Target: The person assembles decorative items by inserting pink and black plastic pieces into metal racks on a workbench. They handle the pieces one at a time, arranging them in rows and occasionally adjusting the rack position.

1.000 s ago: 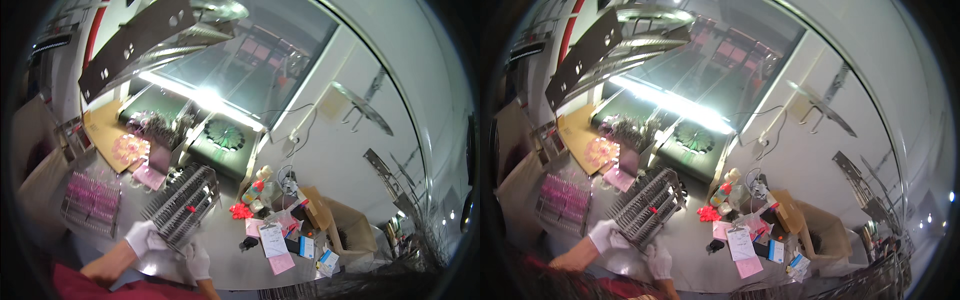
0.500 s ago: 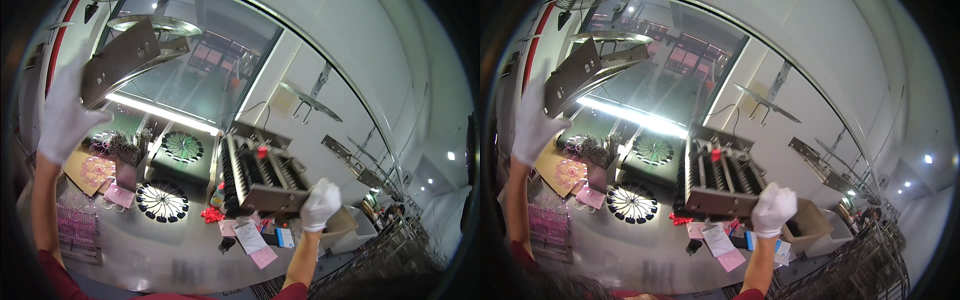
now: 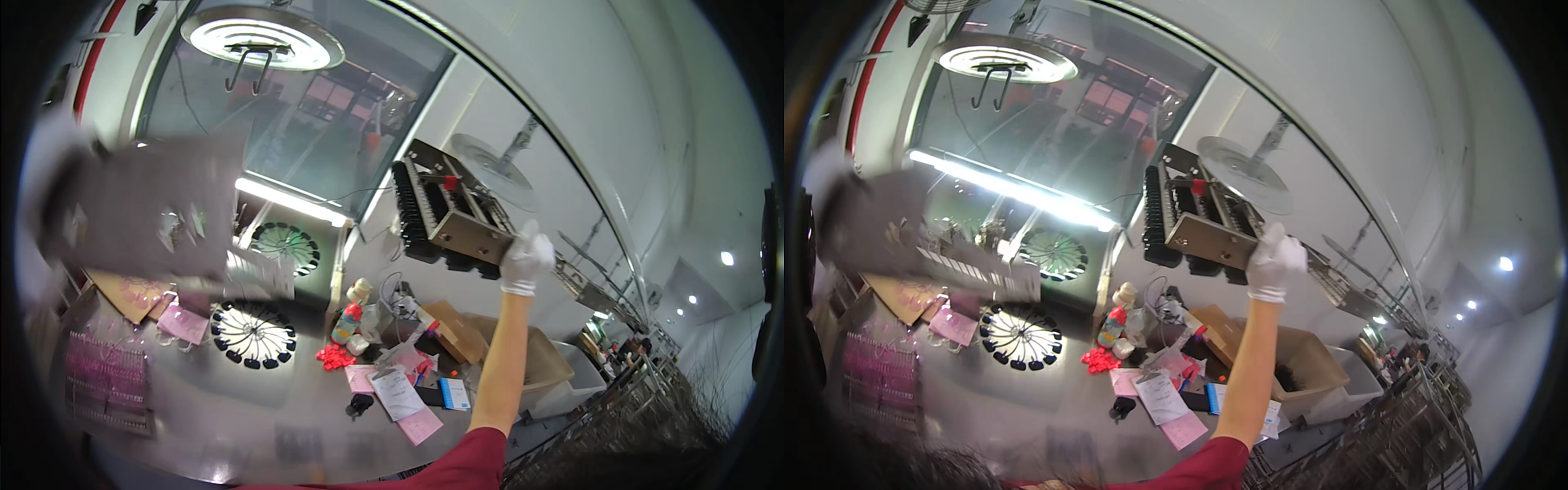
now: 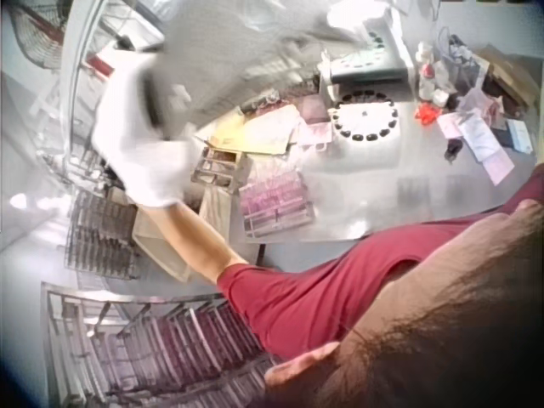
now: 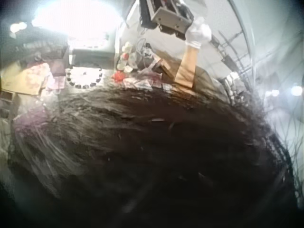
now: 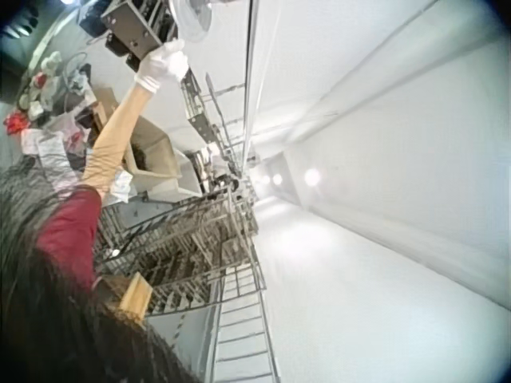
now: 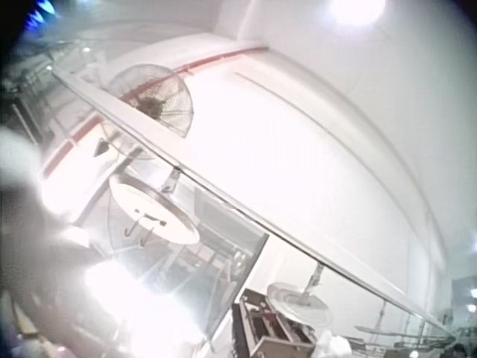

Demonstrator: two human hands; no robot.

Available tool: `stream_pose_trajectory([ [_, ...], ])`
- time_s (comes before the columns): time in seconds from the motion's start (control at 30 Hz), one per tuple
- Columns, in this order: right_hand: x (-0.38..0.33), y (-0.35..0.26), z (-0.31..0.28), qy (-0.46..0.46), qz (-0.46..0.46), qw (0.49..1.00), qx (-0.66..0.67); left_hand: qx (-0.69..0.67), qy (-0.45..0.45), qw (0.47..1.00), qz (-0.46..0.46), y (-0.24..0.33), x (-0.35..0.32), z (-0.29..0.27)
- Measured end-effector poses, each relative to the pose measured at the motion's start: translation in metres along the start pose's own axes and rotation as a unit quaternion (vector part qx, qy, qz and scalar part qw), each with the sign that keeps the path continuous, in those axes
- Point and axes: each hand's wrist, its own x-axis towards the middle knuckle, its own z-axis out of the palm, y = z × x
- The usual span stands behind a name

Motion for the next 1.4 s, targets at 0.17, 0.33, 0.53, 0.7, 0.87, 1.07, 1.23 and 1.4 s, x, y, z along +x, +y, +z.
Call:
stream_pose_trajectory([
  [0.17, -0.038, -0.115, -0.085, 0.009, 0.135, 0.99, 0.051, -0.089, -0.05, 0.954, -0.282, 0.033, -0.162, 0.197],
  [0.33, -0.235, -0.269, -0.002, -0.359, 0.182, 0.797, 0.45, -0.278, -0.034, 0.674, -0.683, 0.108, -0.307, 0.275],
  [0.53, -0.466, -0.408, 0.123, -0.755, 0.091, 0.593, 0.267, -0.335, -0.038, 0.363, -0.869, 0.204, -0.394, 0.327],
  [0.7, -0.471, -0.465, 0.083, -0.767, 0.09, 0.582, 0.254, -0.031, -0.205, 0.651, -0.73, 0.235, -0.432, 0.343],
  [0.87, -0.441, -0.39, 0.023, -0.721, 0.14, 0.62, 0.277, -0.094, -0.308, 0.704, -0.632, 0.191, -0.389, 0.361],
  [1.07, -0.422, -0.348, -0.164, -0.619, 0.245, 0.687, 0.292, -0.251, -0.133, 0.717, -0.636, 0.149, -0.423, 0.308],
  [1.23, -0.336, -0.464, -0.141, -0.539, 0.314, 0.713, 0.321, -0.358, -0.094, 0.723, -0.583, 0.073, -0.444, 0.244],
  [1.4, -0.295, -0.632, -0.025, -0.62, 0.114, 0.613, 0.475, -0.284, -0.045, 0.826, -0.485, -0.029, -0.43, 0.175],
])
